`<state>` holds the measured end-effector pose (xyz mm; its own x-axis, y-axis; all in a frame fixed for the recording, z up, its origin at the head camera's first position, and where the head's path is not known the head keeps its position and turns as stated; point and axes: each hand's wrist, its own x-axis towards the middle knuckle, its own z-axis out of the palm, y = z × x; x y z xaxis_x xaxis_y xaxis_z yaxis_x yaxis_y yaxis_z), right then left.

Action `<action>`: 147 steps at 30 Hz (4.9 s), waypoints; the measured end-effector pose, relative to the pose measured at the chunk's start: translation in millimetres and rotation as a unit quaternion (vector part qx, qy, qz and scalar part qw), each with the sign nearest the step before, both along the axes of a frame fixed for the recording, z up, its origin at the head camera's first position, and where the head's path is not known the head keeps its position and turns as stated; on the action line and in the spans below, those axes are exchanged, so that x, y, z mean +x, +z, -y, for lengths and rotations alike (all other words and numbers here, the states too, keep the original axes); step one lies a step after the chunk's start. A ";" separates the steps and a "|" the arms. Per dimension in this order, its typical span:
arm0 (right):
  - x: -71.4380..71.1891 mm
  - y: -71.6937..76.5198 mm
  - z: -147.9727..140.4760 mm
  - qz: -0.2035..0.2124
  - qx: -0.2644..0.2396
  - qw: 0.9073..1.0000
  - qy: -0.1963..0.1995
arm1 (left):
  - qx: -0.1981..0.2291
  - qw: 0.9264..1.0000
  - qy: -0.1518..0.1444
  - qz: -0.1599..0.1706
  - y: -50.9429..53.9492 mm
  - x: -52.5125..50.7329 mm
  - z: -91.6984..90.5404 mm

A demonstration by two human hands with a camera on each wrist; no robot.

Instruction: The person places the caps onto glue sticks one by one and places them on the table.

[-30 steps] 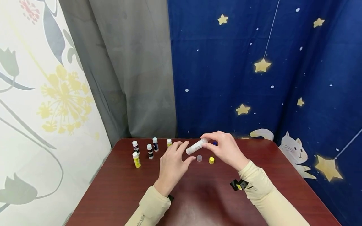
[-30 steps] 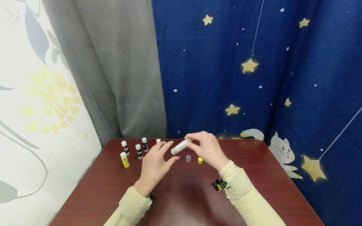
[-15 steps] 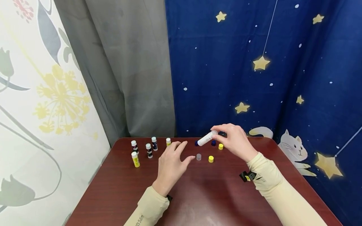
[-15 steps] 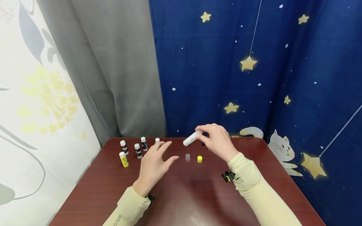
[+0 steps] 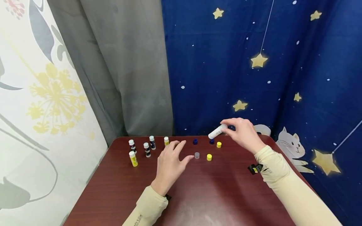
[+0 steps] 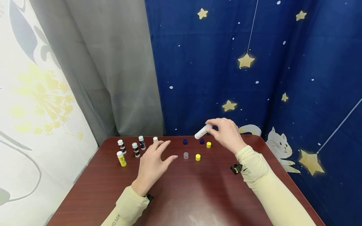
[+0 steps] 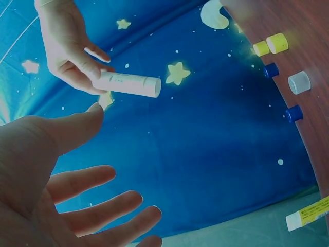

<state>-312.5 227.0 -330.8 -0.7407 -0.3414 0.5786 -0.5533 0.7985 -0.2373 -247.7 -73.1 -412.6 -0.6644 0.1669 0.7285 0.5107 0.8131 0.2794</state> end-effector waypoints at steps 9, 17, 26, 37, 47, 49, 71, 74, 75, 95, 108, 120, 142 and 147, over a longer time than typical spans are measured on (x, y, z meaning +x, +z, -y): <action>-13.7 -0.5 -35.3 0.010 0.007 0.999 -0.053 | 0.003 1.000 -0.008 -0.005 -1.7 -2.6 -2.1; -21.0 -2.1 -63.1 0.031 0.002 0.996 -0.088 | -0.004 1.000 -0.007 0.011 -5.2 -1.7 -1.7; -24.2 -3.9 -94.8 0.053 0.003 0.992 -0.117 | -0.011 1.000 -0.010 0.020 -6.5 -3.2 -1.6; -40.2 -9.3 -133.9 0.091 0.023 0.985 -0.144 | -0.013 0.999 -0.001 0.030 -7.3 -5.8 1.4; -50.0 -20.6 -169.6 0.109 0.038 0.979 -0.165 | -0.019 0.999 0.006 0.041 -8.9 -8.7 4.6; -51.9 -24.2 -177.6 0.107 0.038 0.979 -0.169 | -0.018 0.999 0.005 0.041 -9.0 -9.8 5.0; -58.9 -69.0 -232.0 0.181 0.049 0.959 -0.211 | -0.019 0.999 0.014 0.035 -14.2 -12.7 7.4; -58.5 -77.0 -237.4 0.182 0.053 0.957 -0.218 | -0.018 0.999 0.012 0.042 -15.3 -12.4 7.2; -59.0 -79.6 -238.1 0.183 0.054 0.957 -0.219 | -0.017 0.999 0.013 0.045 -16.1 -11.9 7.6; -59.7 -109.6 -261.5 0.196 0.071 0.951 -0.227 | -0.017 0.998 0.015 0.059 -20.9 -16.2 3.3; -53.1 -109.1 -258.3 0.197 0.057 0.950 -0.236 | -0.016 0.998 0.015 0.056 -23.1 -17.9 3.0; -54.2 -116.4 -261.7 0.198 0.054 0.948 -0.245 | -0.018 0.998 0.017 0.061 -22.7 -15.7 3.8; -48.6 -94.8 -247.4 0.179 0.063 0.951 -0.245 | -0.024 0.998 0.017 0.047 -21.5 -14.4 7.5; -47.1 -81.7 -235.7 0.153 0.063 0.957 -0.238 | -0.021 0.998 0.018 0.056 -19.6 -13.3 9.0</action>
<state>-359.6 462.7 -412.5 -0.9577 0.0246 0.2868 -0.0396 0.9756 -0.2158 -261.1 -82.1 -432.2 -0.7477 0.1706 0.6417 0.4481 0.8428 0.2981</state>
